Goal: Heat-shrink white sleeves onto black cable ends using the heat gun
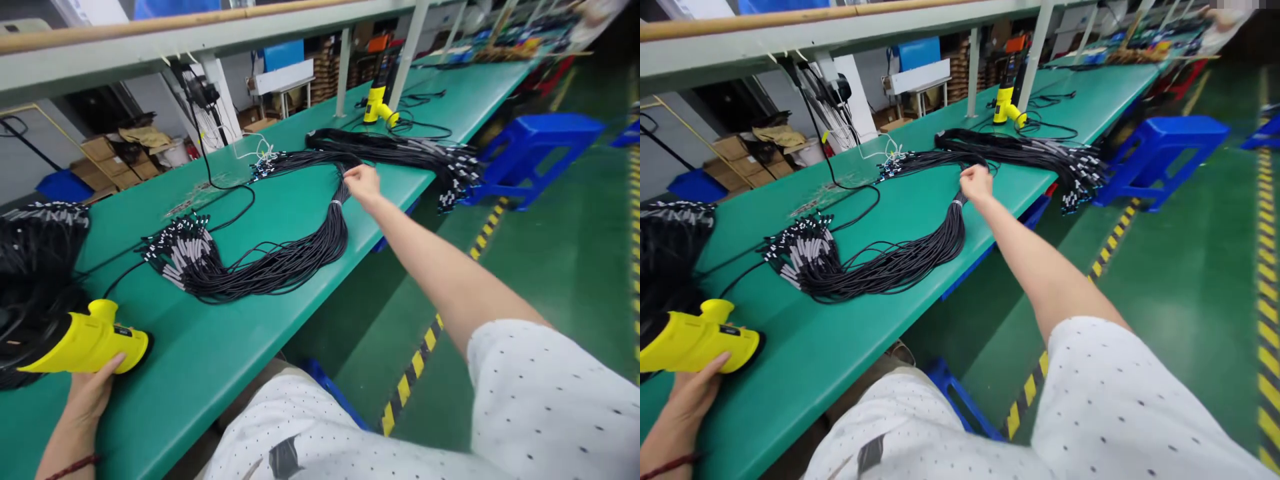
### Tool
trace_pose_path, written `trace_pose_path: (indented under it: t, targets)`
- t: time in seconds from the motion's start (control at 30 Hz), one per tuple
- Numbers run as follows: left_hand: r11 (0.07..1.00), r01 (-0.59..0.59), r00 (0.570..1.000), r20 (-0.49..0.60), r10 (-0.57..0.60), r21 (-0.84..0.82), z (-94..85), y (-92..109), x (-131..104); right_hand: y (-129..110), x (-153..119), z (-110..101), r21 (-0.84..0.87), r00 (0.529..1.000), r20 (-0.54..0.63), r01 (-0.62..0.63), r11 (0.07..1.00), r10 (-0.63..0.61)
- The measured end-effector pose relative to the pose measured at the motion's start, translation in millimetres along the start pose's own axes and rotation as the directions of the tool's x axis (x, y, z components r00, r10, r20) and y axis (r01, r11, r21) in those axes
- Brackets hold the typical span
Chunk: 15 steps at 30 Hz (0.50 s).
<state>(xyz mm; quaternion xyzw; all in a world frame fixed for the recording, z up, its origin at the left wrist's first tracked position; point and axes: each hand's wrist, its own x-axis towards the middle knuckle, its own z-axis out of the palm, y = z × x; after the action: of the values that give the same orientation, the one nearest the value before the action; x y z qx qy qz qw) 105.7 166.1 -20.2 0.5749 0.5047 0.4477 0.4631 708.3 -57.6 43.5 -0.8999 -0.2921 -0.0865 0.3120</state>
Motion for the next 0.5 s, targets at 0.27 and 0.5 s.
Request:
trace_pose_path:
  t: [0.27,0.5]
  targets:
    - [1.0,-0.021,0.989,0.147,0.02,0.0,-3.4,5.4,-11.1,-42.4,-64.5,88.7,-0.066,0.941,0.229,0.27,0.961,-0.248]
    - [0.996,-0.027,0.997,0.074,0.033,-0.087,-4.1,-7.9,-7.2,-43.2,-62.0,85.7,-0.244,0.922,0.292,0.329,0.912,-0.255]
